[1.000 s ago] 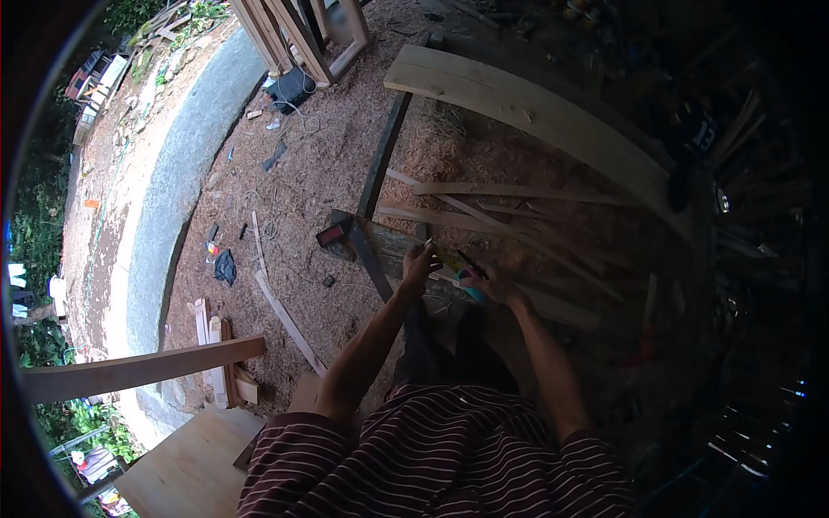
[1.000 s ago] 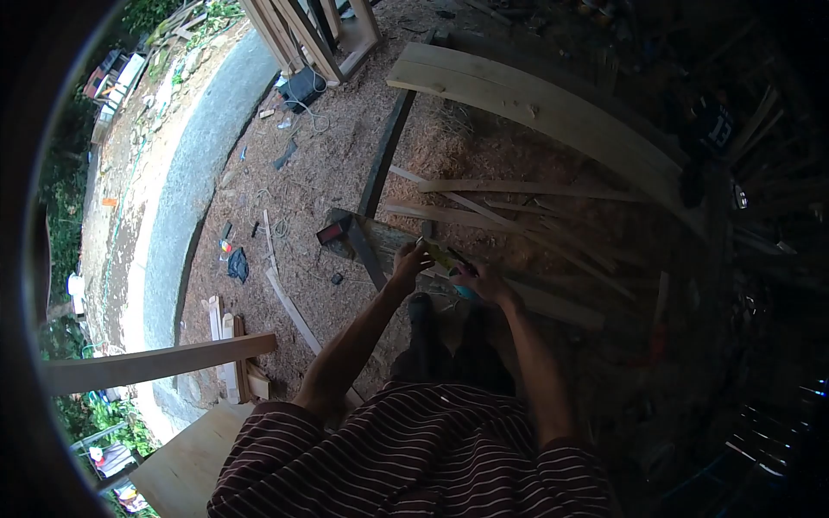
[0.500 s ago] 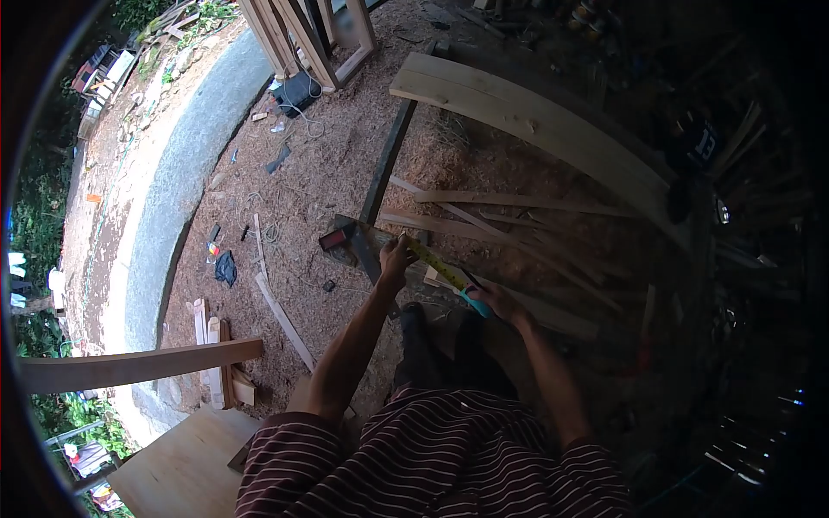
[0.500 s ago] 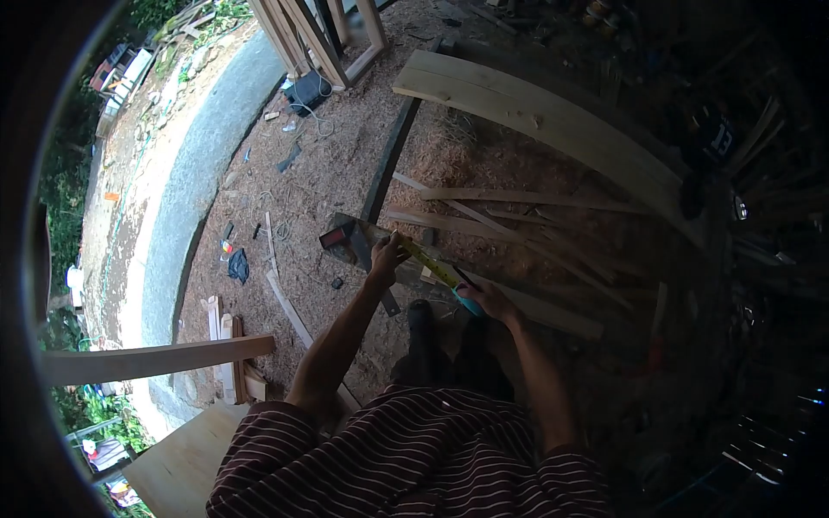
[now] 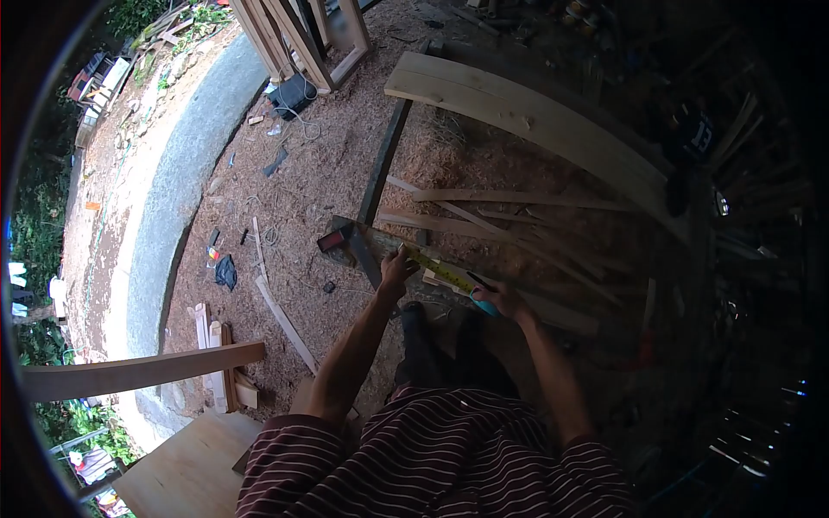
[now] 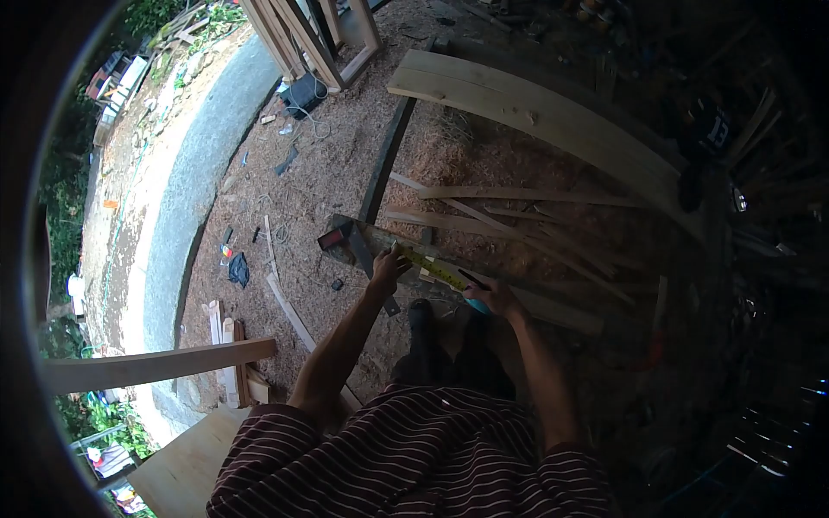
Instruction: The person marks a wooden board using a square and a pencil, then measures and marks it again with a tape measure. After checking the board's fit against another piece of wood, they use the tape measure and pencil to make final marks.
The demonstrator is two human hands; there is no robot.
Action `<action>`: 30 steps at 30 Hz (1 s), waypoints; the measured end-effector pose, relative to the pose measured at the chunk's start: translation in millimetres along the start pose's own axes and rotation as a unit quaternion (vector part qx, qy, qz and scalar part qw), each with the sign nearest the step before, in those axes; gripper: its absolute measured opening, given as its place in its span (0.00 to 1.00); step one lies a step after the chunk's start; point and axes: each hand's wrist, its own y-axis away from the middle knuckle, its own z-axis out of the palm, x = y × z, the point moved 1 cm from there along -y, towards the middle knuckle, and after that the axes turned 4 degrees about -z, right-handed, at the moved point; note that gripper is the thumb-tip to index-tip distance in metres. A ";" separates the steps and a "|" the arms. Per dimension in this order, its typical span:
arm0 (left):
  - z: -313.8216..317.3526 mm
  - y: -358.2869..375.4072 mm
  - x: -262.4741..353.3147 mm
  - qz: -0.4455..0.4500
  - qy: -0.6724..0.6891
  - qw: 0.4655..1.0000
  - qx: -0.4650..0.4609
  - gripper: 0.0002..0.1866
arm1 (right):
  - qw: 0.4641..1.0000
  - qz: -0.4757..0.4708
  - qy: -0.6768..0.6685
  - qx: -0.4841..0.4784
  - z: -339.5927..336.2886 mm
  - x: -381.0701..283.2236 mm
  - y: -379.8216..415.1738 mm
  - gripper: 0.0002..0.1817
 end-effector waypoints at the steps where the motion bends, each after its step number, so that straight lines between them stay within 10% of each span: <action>1: -0.8 0.1 -1.3 0.000 0.000 1.000 0.001 0.19 | 1.000 0.000 0.000 -0.001 0.0 1.6 0.0 0.26; 13: -1.9 4.1 -9.2 -0.016 0.011 0.999 -0.032 0.21 | 0.998 0.053 0.028 -0.018 1.8 -8.4 7.4 0.27; 21: 31.5 53.2 -42.3 -0.011 -0.227 0.944 -0.239 0.34 | 0.992 0.053 -0.101 0.056 24.4 12.2 -17.9 0.23; 30: 26.7 67.5 -27.1 0.069 -0.232 0.950 -0.198 0.36 | 0.978 0.076 -0.194 0.032 39.1 -16.6 -29.2 0.21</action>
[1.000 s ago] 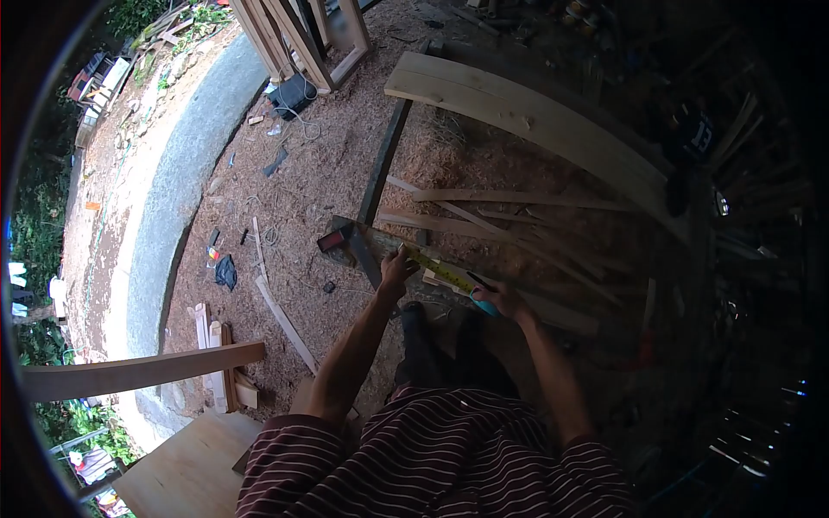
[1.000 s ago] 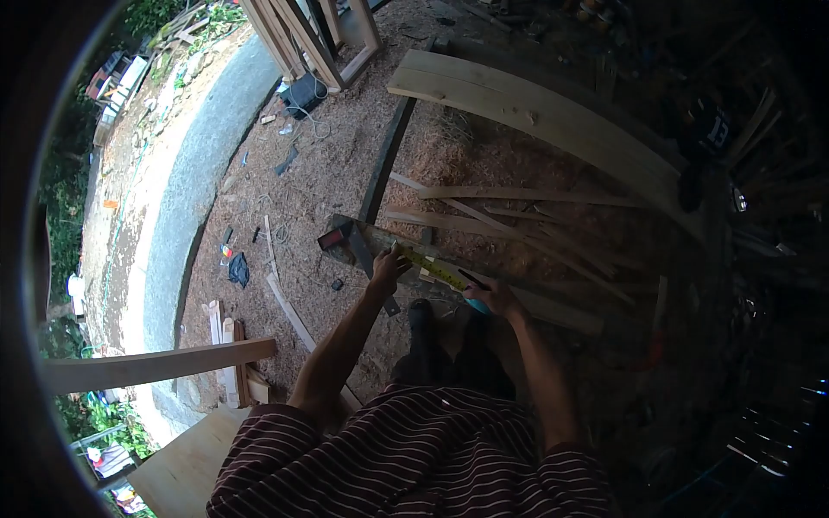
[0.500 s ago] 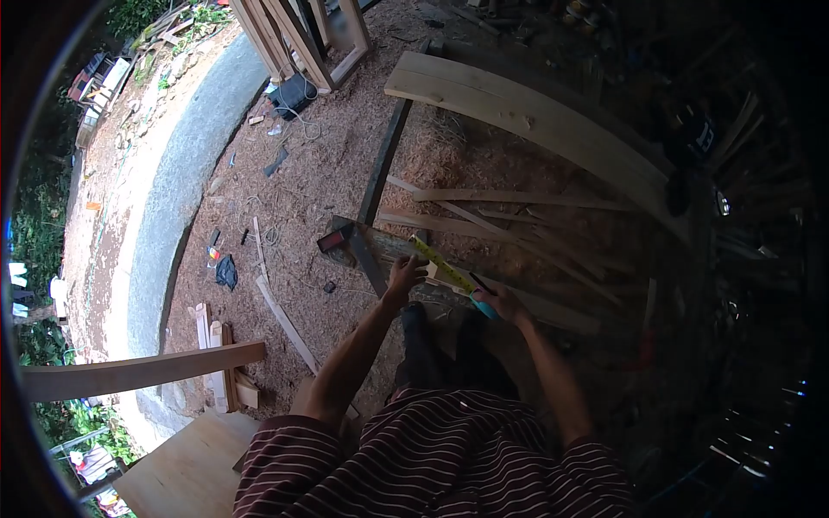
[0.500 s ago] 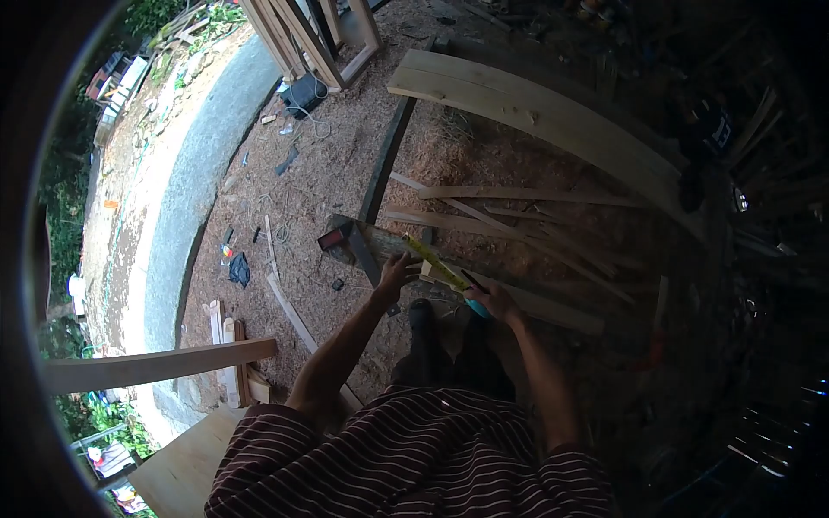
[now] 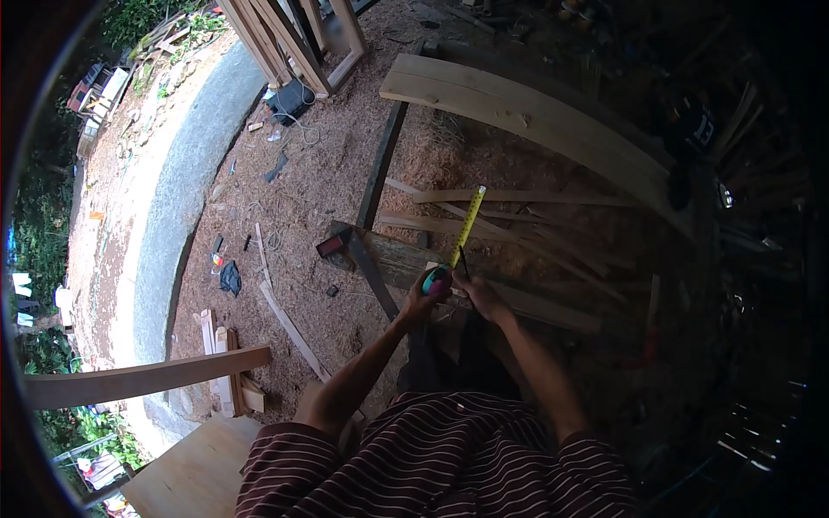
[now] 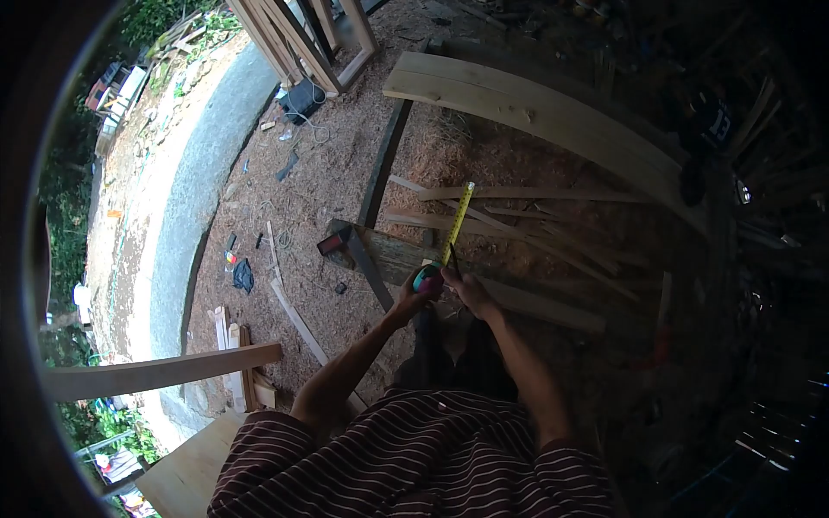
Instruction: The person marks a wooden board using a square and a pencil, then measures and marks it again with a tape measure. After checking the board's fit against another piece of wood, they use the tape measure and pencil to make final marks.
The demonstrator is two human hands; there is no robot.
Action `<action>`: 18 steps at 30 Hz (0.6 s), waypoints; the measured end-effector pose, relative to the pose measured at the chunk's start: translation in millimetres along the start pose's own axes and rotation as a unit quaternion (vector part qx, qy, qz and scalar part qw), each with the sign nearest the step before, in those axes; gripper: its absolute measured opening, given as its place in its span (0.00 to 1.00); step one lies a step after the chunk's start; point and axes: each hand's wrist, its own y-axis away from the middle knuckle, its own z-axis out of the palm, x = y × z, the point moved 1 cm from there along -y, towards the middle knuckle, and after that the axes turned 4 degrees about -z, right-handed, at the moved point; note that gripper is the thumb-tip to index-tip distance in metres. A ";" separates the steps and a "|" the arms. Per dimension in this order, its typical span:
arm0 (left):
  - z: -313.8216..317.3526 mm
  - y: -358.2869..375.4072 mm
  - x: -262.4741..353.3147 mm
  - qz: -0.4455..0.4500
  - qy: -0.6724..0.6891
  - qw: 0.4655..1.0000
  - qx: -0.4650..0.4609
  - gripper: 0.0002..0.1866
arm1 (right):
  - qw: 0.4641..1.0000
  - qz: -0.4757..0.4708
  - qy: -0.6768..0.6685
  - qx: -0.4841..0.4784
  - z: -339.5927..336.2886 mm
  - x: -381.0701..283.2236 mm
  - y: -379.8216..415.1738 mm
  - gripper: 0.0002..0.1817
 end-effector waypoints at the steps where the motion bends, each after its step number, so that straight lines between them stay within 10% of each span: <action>1: -7.9 2.8 5.7 -0.023 0.013 1.000 -0.004 0.34 | 0.999 0.034 0.026 0.024 -6.0 1.8 -1.9 0.23; 7: -52.6 2.6 1.1 0.077 -0.148 0.986 0.022 0.35 | 0.955 -0.069 -0.044 0.285 -45.2 -3.2 -9.4 0.30; 18: -79.4 -13.0 15.8 0.061 -0.299 0.951 -0.058 0.36 | 0.962 -0.020 0.096 0.255 -69.7 -0.8 -13.2 0.17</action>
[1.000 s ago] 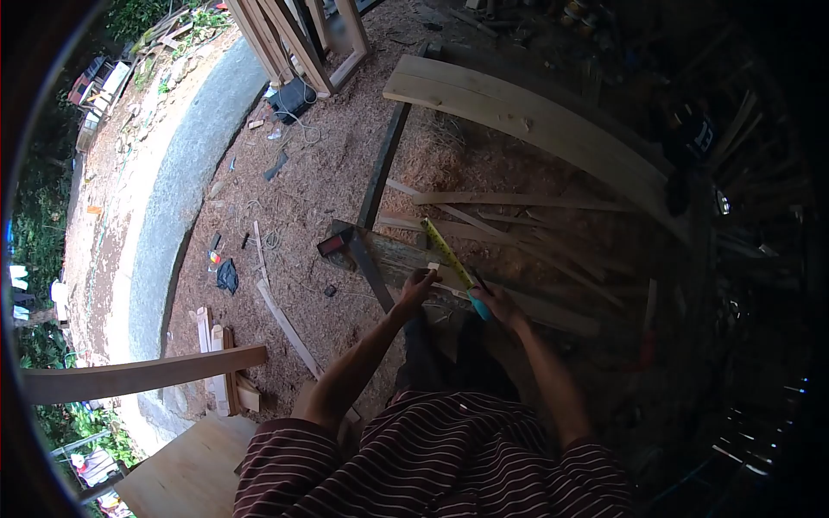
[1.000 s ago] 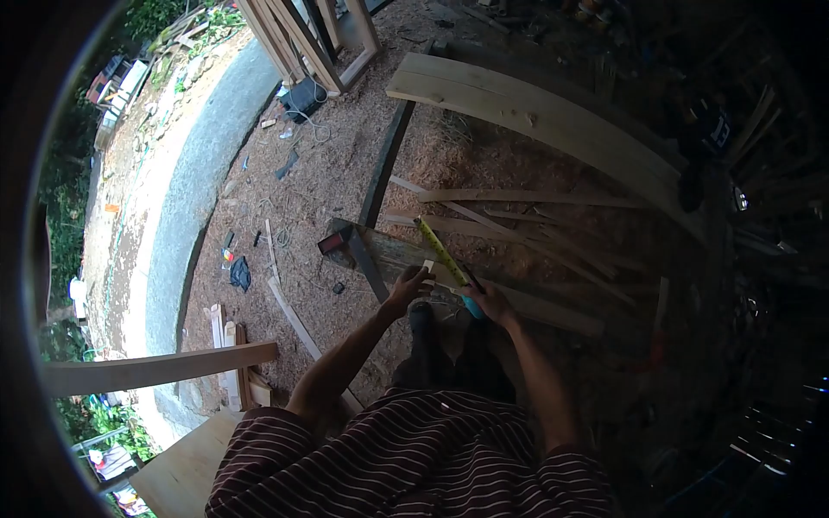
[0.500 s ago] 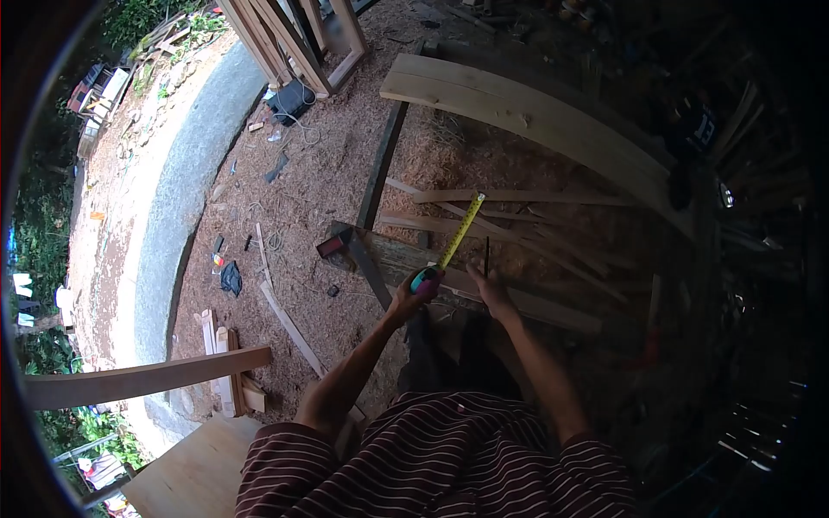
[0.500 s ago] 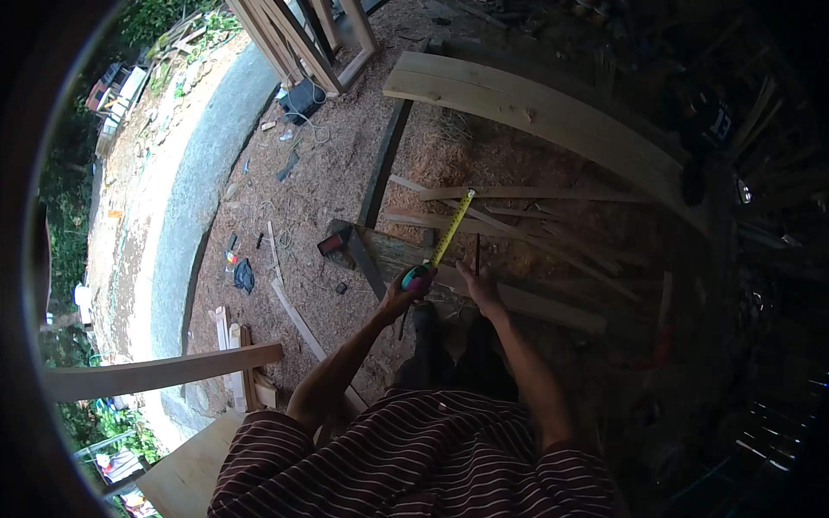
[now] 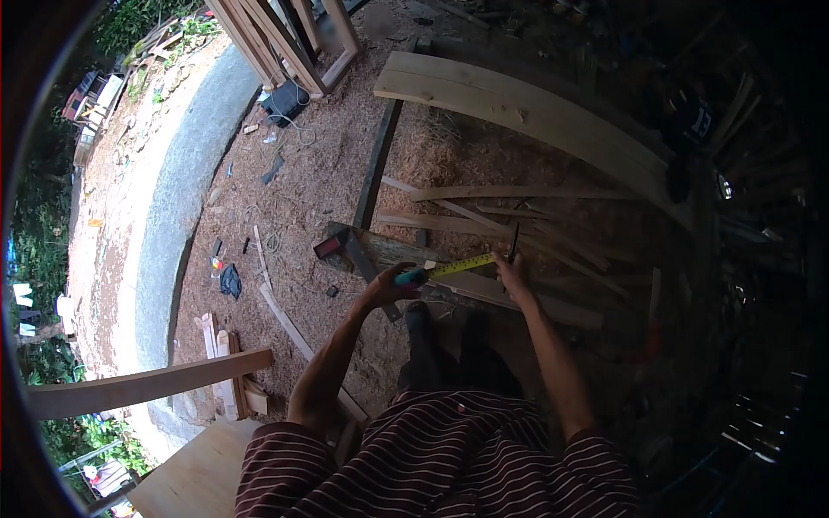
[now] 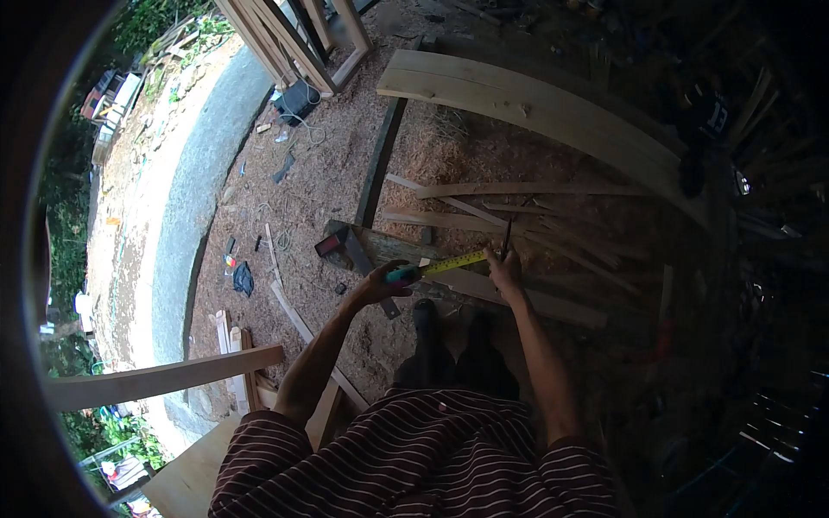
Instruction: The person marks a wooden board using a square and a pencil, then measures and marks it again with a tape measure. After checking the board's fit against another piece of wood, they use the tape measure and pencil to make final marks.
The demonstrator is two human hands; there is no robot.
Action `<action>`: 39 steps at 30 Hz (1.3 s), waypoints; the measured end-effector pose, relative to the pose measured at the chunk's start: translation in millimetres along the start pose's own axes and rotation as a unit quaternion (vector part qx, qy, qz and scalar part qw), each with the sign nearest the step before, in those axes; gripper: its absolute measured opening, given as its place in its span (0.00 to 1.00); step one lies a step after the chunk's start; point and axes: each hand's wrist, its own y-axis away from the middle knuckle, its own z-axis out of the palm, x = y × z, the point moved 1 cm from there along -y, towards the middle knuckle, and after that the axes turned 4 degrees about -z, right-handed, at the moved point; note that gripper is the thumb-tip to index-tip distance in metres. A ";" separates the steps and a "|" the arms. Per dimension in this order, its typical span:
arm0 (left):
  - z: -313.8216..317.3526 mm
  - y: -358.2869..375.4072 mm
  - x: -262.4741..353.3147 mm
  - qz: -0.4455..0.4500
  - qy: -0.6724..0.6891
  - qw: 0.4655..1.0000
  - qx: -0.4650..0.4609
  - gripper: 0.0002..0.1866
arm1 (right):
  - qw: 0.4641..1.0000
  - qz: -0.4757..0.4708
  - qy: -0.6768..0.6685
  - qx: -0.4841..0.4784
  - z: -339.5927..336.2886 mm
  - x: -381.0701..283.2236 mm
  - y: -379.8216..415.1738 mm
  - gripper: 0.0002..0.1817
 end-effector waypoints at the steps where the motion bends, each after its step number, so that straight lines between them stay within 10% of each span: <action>1: 0.1 0.7 -1.2 0.000 0.000 1.000 0.001 0.36 | 0.995 -0.001 -0.097 -0.007 1.1 -1.7 -0.2 0.17; 3: 1.2 10.3 16.7 -0.134 0.184 0.968 -0.103 0.36 | 0.981 -0.001 -0.193 -0.018 4.7 -5.8 -1.1 0.17; 6: 23.0 16.7 29.6 -0.104 0.349 0.925 -0.108 0.33 | 0.967 0.034 -0.235 -0.089 13.9 -6.7 -7.7 0.18; 9: 53.8 12.7 43.3 -0.110 0.479 0.868 -0.075 0.32 | 0.958 -0.113 0.080 -0.249 38.0 -4.2 8.5 0.25; 14: 107.6 -14.5 18.6 -0.226 0.458 0.857 -0.068 0.39 | 0.948 -0.188 -0.016 -0.255 55.8 -10.4 50.8 0.34; 21: 139.1 -11.2 23.0 -0.163 0.413 0.882 -0.159 0.39 | 0.938 -0.109 0.081 -0.318 13.9 11.1 26.6 0.43; 24: 152.8 -4.4 25.4 -0.195 0.424 0.882 -0.065 0.33 | 0.924 -0.167 0.171 -0.299 -3.0 34.0 14.0 0.45; 26: 139.2 2.4 41.4 -0.108 0.171 0.978 0.051 0.23 | 0.926 -0.176 0.182 -0.281 -13.6 45.6 7.8 0.46; 31: 98.7 1.3 7.7 -0.101 0.020 0.939 0.328 0.20 | 0.920 -0.217 0.214 -0.245 -33.3 47.9 3.9 0.46; 39: 57.1 -39.3 -0.5 -0.226 -0.001 0.914 0.337 0.45 | 0.871 -0.336 0.272 -0.231 -35.4 17.9 23.0 0.35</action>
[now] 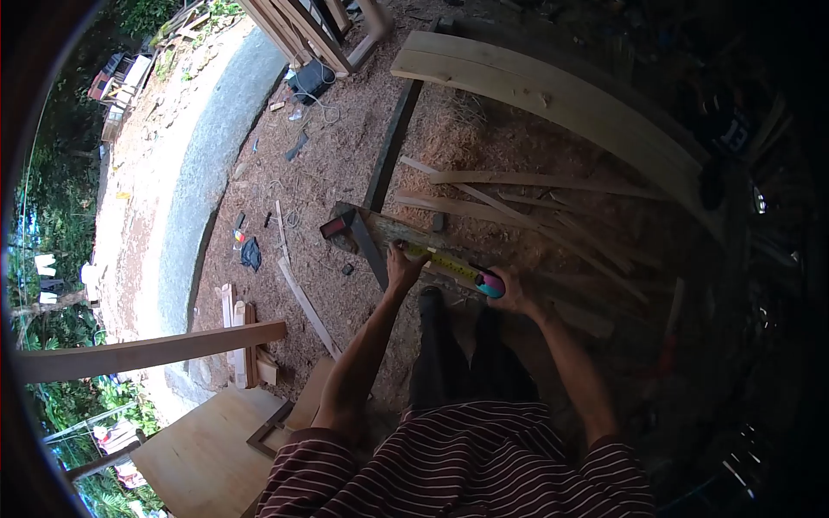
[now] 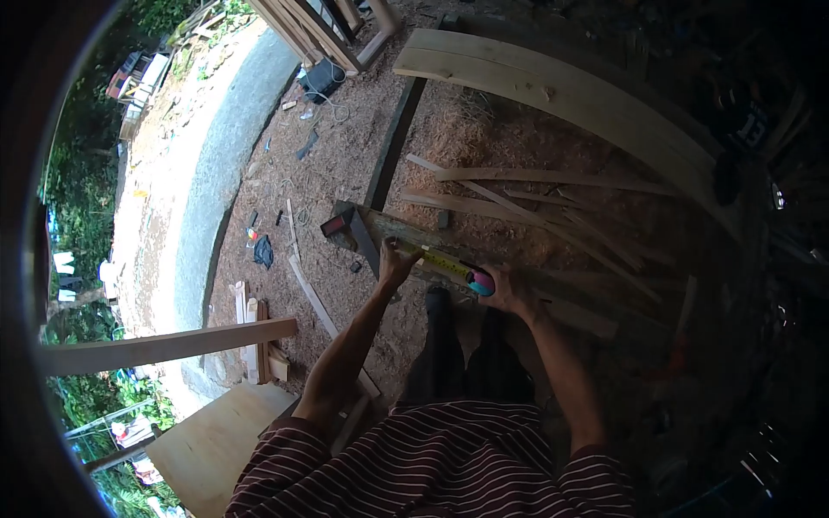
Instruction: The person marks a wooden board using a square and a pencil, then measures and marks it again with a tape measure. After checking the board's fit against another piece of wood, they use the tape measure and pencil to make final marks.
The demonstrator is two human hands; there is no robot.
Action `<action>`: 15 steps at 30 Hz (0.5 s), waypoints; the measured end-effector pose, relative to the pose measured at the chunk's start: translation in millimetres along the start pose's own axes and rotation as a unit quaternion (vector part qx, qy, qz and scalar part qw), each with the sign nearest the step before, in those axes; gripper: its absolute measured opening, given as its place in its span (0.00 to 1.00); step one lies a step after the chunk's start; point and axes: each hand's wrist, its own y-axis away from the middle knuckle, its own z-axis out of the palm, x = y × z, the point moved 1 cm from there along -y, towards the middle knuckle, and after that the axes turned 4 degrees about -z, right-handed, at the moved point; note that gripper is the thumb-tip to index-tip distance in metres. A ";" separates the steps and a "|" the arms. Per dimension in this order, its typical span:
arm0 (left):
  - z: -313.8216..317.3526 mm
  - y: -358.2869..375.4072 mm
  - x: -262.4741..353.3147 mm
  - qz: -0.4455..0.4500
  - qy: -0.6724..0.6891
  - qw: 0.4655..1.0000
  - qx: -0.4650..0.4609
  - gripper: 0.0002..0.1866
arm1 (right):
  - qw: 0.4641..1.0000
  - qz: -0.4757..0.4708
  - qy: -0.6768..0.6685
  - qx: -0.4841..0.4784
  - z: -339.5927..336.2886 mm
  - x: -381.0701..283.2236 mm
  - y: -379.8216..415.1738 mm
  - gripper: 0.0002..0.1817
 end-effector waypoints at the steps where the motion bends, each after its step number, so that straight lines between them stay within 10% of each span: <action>1: 4.3 -2.5 0.9 0.071 -0.008 0.997 0.008 0.45 | 1.000 0.008 0.000 0.001 0.3 2.1 -0.2 0.35; 12: -3.9 7.1 13.7 0.089 -0.082 0.992 0.023 0.47 | 0.989 0.118 0.087 0.034 3.4 -7.6 1.3 0.34; 15: -11.5 10.4 21.1 0.291 -0.185 0.934 0.093 0.37 | 0.982 0.121 0.116 0.083 7.8 -21.1 5.3 0.31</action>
